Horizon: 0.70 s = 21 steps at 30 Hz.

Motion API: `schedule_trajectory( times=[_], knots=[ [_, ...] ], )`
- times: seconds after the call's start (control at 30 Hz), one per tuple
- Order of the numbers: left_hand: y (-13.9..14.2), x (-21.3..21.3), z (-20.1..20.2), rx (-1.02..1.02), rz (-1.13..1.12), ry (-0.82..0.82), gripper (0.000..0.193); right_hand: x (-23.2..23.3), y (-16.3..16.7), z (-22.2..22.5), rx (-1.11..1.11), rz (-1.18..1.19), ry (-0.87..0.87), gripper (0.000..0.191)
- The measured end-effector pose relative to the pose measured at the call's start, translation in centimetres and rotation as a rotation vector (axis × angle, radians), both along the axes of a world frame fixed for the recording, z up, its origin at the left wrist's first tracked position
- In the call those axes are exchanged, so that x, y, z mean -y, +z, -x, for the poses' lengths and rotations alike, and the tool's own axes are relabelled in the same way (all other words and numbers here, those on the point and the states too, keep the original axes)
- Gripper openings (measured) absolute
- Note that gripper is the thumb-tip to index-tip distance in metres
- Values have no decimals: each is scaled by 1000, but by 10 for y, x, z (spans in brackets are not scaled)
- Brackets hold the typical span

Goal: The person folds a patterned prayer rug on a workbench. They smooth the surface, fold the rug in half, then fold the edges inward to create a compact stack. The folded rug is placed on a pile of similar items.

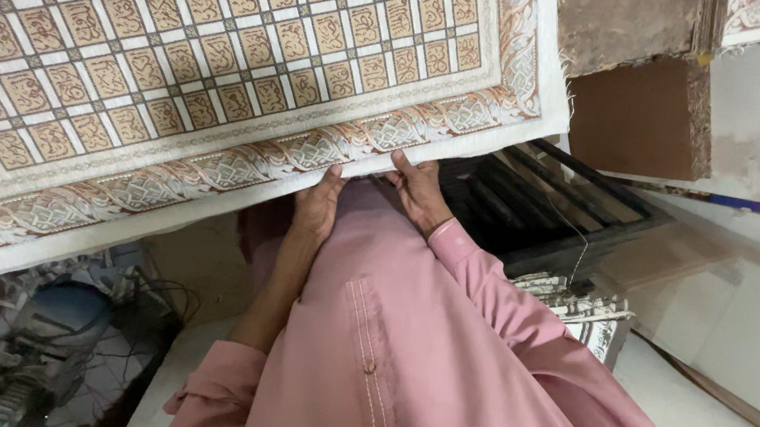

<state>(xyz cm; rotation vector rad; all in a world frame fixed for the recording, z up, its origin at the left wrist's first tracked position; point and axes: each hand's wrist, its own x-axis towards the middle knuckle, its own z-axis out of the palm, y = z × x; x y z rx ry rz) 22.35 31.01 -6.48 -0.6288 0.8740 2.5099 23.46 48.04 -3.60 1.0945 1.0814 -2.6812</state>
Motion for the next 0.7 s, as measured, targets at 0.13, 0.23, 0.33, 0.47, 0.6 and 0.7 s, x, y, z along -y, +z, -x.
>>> schedule_trajectory(
  times=[0.13,0.23,0.33,0.47,0.6,0.7],
  knots=[
    [4,-10,0,29,-70,-68,50,-3,-3,6,-25,9,64,36],
    [5,-25,0,37,-90,-203,51,-6,-8,3,3,-13,43,37],
    [3,-33,0,130,-108,-289,51,-13,-10,-5,30,-38,11,28],
    [3,-32,5,223,-100,-362,55,-25,-11,-13,155,29,-27,17],
    [9,-31,4,296,101,-793,60,-29,11,-28,423,-848,239,35],
    [33,-27,-5,-403,701,-1177,50,-32,39,-40,388,-1552,475,49]
  ],
)
